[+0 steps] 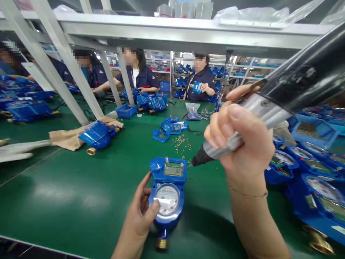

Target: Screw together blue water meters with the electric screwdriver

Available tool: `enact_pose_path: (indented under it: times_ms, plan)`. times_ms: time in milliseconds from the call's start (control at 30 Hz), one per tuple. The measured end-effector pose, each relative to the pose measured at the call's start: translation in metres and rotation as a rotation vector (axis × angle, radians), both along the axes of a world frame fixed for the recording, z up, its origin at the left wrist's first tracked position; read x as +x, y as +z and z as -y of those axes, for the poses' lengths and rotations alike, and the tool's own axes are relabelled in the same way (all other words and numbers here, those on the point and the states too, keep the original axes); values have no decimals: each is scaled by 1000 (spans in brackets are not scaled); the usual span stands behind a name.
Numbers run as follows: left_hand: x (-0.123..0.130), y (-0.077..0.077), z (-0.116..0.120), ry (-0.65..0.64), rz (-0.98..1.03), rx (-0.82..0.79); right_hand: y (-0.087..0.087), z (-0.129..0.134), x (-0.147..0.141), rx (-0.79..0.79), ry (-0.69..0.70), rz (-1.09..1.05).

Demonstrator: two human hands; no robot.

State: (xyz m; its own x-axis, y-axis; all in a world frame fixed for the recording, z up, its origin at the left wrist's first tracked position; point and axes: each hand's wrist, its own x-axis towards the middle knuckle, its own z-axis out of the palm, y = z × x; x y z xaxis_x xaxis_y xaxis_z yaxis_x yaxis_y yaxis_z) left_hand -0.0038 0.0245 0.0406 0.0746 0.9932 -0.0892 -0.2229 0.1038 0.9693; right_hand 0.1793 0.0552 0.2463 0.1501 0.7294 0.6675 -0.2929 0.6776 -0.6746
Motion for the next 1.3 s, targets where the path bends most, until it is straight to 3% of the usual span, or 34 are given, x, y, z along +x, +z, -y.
enact_pose_path:
  times_ms: [133, 267, 400, 733, 967, 1300]
  plan:
    - [-16, 2, -17, -112, 57, -42, -20, -13, 33, -38, -169, 67]
    - [-10, 4, -17, -58, 139, -112, -46, -25, 31, -125, -71, 108]
    - [-5, 5, -13, -9, 145, -160, -59, -33, 17, -222, 5, 98]
    - [-9, 7, -11, -21, 155, -217, -64, -32, 14, -267, 93, 101]
    - [-6, 13, -11, -39, 151, -193, -70, -37, 17, -261, 67, 137]
    - [-5, 6, -14, -166, 156, -32, -66, -38, 25, -250, 126, 143]
